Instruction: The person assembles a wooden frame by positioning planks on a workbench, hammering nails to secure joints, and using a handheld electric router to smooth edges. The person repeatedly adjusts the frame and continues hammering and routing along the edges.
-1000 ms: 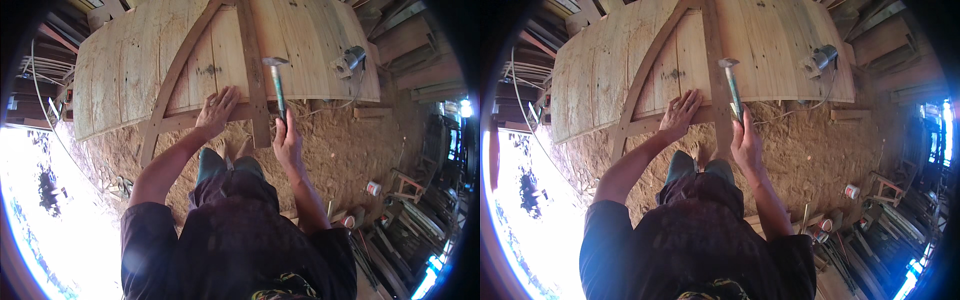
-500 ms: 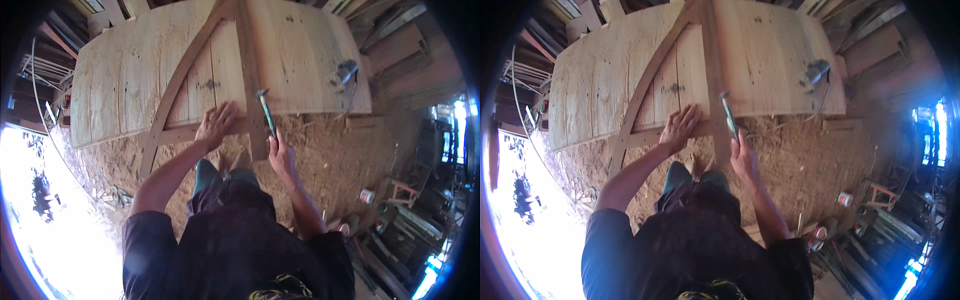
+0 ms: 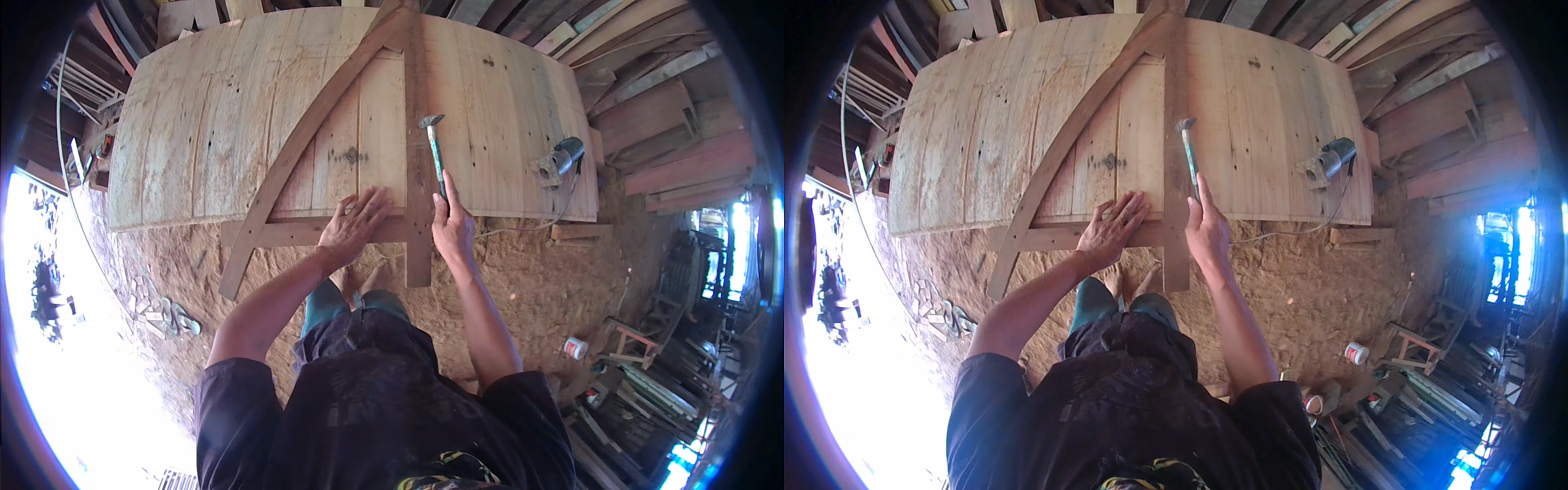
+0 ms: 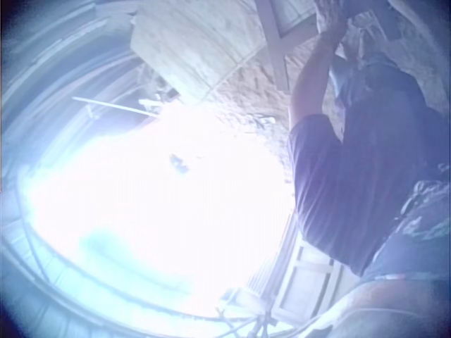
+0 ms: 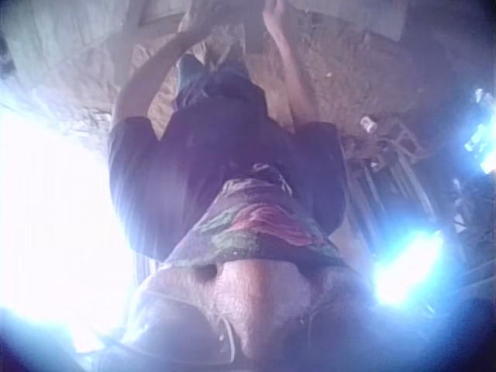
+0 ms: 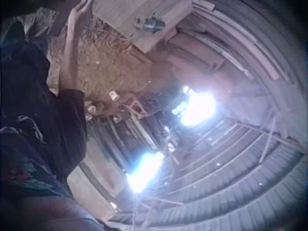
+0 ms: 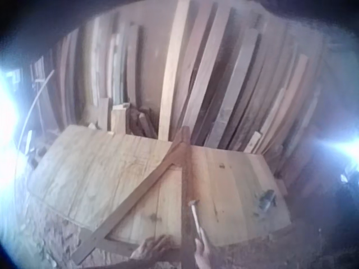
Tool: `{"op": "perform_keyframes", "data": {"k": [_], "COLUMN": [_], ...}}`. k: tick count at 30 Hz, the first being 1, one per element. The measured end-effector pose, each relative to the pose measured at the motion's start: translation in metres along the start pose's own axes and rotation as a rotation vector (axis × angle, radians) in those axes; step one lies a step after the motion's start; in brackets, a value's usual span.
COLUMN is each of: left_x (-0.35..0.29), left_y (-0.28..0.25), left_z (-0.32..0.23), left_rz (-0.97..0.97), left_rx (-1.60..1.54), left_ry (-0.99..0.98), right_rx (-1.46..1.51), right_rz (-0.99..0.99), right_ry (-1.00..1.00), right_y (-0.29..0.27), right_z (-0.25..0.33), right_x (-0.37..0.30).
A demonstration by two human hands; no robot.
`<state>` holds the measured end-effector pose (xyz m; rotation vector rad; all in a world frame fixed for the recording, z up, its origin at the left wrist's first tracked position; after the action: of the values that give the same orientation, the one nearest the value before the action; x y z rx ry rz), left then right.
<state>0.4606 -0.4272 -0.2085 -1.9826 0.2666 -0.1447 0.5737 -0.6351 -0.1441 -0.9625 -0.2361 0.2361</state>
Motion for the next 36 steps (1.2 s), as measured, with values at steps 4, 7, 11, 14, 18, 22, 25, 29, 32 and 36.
{"op": "perform_keyframes", "data": {"k": [4,7,11,14,18,22,25,29,32,36], "left_x": [0.000,0.000,0.001,0.000,0.003,0.000,0.000,-0.002,0.002,0.002], "left_y": [-0.005,-0.004,-0.005,-0.004,-0.006,-0.003,-0.004,-0.002,-0.003,-0.006], "left_z": [-0.002,-0.001,-0.001,0.000,-0.001,0.002,-0.002,0.000,0.005,0.000], "left_rz": [0.040,0.053,0.044,0.053,0.075,0.054,0.067,0.030,0.037,0.037], "left_rx": [-0.001,0.003,-0.022,-0.021,-0.012,-0.014,-0.019,-0.009,-0.009,-0.021], "left_ry": [-0.014,-0.016,-0.009,-0.009,-0.017,-0.015,-0.024,-0.001,-0.027,0.006], "right_rx": [0.106,0.097,0.047,0.124,0.034,0.087,0.117,-0.209,-0.070,-0.010], "right_rz": [0.016,0.009,0.024,-0.079,-0.105,0.057,-0.231,-0.010,0.104,-0.196], "right_ry": [0.117,0.147,0.041,-0.023,-0.035,0.059,-0.142,-0.085,0.034,-0.108], "right_y": [0.011,0.016,0.018,0.017,0.019,0.007,-0.004,0.011,0.007,0.004], "right_z": [-0.002,-0.003,-0.007,-0.009,-0.005,0.004,0.015,-0.002,-0.004,-0.005], "right_x": [0.002,0.004,0.010,0.010,0.005,0.015,0.017,0.009,0.020,0.002]}}
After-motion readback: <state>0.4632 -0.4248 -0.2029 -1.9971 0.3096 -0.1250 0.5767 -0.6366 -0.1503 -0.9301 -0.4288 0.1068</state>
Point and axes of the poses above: each hand's wrist, its own x-axis towards the middle knuckle, its own y-axis out of the palm, z = x × y, the point moved 3 cm from there along x, towards the middle knuckle, and after that the axes turned 7 degrees about -x, right-handed, at the moved point
